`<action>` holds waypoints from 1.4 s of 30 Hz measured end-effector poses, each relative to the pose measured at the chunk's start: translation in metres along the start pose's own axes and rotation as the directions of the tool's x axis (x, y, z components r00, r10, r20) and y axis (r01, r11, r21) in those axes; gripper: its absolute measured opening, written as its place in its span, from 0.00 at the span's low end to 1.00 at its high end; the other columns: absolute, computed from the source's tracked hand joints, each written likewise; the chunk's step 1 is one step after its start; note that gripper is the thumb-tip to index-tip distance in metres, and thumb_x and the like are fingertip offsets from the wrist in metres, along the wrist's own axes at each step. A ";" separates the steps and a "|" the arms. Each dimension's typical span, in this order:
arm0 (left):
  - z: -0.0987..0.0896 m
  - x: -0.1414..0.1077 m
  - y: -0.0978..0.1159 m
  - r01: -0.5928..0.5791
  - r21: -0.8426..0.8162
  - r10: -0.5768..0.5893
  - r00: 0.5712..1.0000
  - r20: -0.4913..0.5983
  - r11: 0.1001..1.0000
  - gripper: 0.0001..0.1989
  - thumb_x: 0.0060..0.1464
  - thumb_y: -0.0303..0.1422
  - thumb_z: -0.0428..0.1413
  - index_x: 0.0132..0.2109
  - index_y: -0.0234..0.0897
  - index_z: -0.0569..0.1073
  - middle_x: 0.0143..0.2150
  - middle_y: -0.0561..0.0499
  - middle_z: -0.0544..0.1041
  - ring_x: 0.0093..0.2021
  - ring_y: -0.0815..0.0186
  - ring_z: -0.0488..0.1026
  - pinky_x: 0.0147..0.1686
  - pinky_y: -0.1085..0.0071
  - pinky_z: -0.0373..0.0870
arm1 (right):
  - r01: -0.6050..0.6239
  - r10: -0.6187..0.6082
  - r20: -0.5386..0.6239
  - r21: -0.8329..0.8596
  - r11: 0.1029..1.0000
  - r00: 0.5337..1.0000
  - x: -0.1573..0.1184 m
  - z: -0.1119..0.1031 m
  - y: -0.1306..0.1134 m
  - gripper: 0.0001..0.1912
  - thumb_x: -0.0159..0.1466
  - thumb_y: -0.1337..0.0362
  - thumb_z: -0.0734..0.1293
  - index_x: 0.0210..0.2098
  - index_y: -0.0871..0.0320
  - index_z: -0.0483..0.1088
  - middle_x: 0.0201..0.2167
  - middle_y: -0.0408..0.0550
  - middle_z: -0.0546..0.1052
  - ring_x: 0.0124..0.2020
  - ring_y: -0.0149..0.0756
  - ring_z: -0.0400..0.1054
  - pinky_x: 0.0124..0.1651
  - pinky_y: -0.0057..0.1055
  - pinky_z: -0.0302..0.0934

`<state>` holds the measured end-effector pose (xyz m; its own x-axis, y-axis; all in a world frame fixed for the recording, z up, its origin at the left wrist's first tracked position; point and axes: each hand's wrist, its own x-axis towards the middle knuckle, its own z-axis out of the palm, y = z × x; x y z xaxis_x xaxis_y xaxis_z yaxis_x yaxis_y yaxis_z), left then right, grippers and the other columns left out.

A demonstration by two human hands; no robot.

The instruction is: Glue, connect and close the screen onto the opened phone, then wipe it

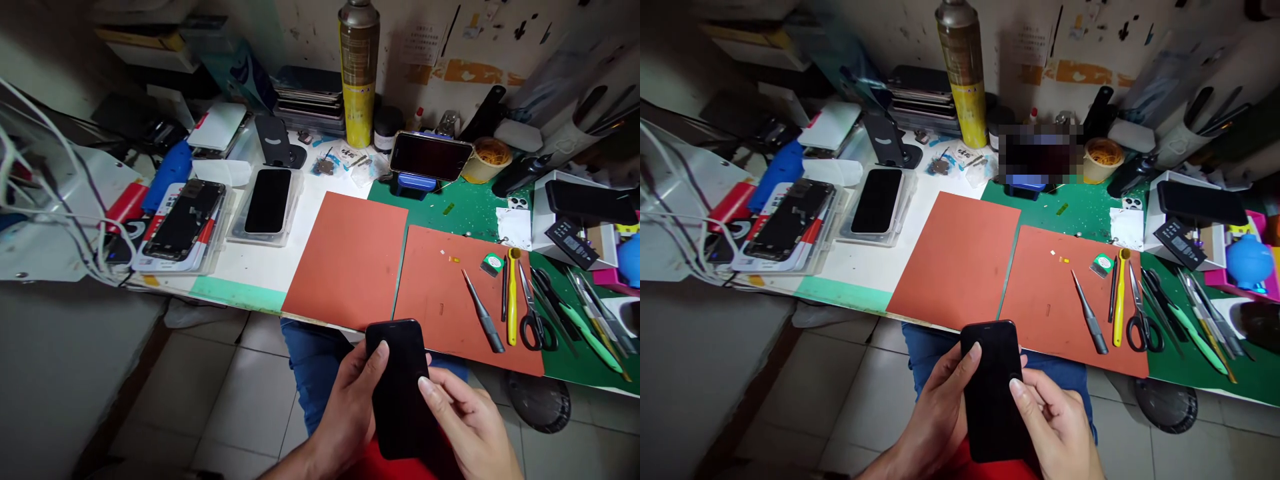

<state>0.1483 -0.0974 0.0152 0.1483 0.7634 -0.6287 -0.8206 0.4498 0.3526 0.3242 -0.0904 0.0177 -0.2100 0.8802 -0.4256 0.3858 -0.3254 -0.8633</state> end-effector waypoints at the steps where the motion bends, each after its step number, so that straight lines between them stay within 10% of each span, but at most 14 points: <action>1: 0.000 0.000 0.000 -0.002 -0.003 0.002 1.000 -0.005 1.000 0.17 0.63 0.44 0.68 0.51 0.37 0.86 0.45 0.41 0.89 0.51 0.49 0.86 0.60 0.52 0.79 | 0.029 -0.030 -0.040 -0.027 0.999 0.999 0.002 -0.002 -0.004 0.22 0.71 0.45 0.69 0.38 0.56 0.83 0.20 0.40 0.67 0.21 0.28 0.58 0.23 0.24 0.58; 5: -0.004 -0.003 -0.004 -0.017 0.028 0.018 0.999 -0.029 0.999 0.18 0.63 0.42 0.68 0.55 0.38 0.85 0.48 0.42 0.88 0.55 0.49 0.85 0.63 0.52 0.77 | 0.163 -0.182 -0.235 -0.100 0.982 0.955 0.016 -0.013 -0.019 0.16 0.69 0.49 0.73 0.41 0.55 0.84 0.30 0.47 0.79 0.29 0.34 0.73 0.33 0.26 0.70; 11: -0.009 -0.007 -0.011 -0.005 0.063 0.006 1.000 -0.009 0.998 0.18 0.66 0.41 0.66 0.59 0.40 0.83 0.52 0.43 0.88 0.59 0.50 0.82 0.66 0.53 0.74 | 0.197 -0.195 -0.096 0.016 0.980 0.976 0.034 -0.021 -0.032 0.13 0.71 0.51 0.73 0.44 0.53 0.84 0.37 0.51 0.79 0.37 0.38 0.75 0.37 0.31 0.71; 33: 0.002 0.001 -0.012 -0.113 0.245 0.092 0.991 0.097 0.963 0.21 0.71 0.46 0.59 0.60 0.38 0.81 0.55 0.43 0.85 0.58 0.52 0.80 0.61 0.58 0.73 | 0.149 -0.154 -0.198 -0.041 0.988 0.968 0.033 -0.025 -0.018 0.14 0.69 0.50 0.75 0.47 0.52 0.85 0.39 0.50 0.82 0.39 0.38 0.76 0.36 0.28 0.72; 38: -0.001 0.000 -0.009 -0.048 0.388 0.018 0.997 0.081 0.921 0.25 0.70 0.51 0.58 0.61 0.37 0.80 0.48 0.44 0.84 0.48 0.56 0.80 0.49 0.62 0.74 | 0.201 -0.203 -0.046 -0.036 0.979 0.978 0.040 -0.031 -0.028 0.21 0.67 0.51 0.76 0.58 0.49 0.81 0.53 0.52 0.83 0.53 0.44 0.79 0.54 0.35 0.77; 42: 0.003 -0.001 -0.003 -0.067 0.481 0.005 0.992 0.129 0.874 0.24 0.69 0.50 0.60 0.61 0.37 0.79 0.49 0.45 0.83 0.50 0.56 0.78 0.51 0.62 0.73 | 0.172 -0.169 0.069 -0.039 0.984 0.983 0.050 -0.038 -0.035 0.15 0.65 0.51 0.78 0.47 0.51 0.85 0.48 0.51 0.85 0.49 0.44 0.81 0.53 0.36 0.77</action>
<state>0.1525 -0.0982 0.0166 0.2138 0.8192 -0.5322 -0.4619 0.5648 0.6839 0.3341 -0.0219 0.0368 -0.3336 0.8966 -0.2913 0.3787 -0.1555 -0.9124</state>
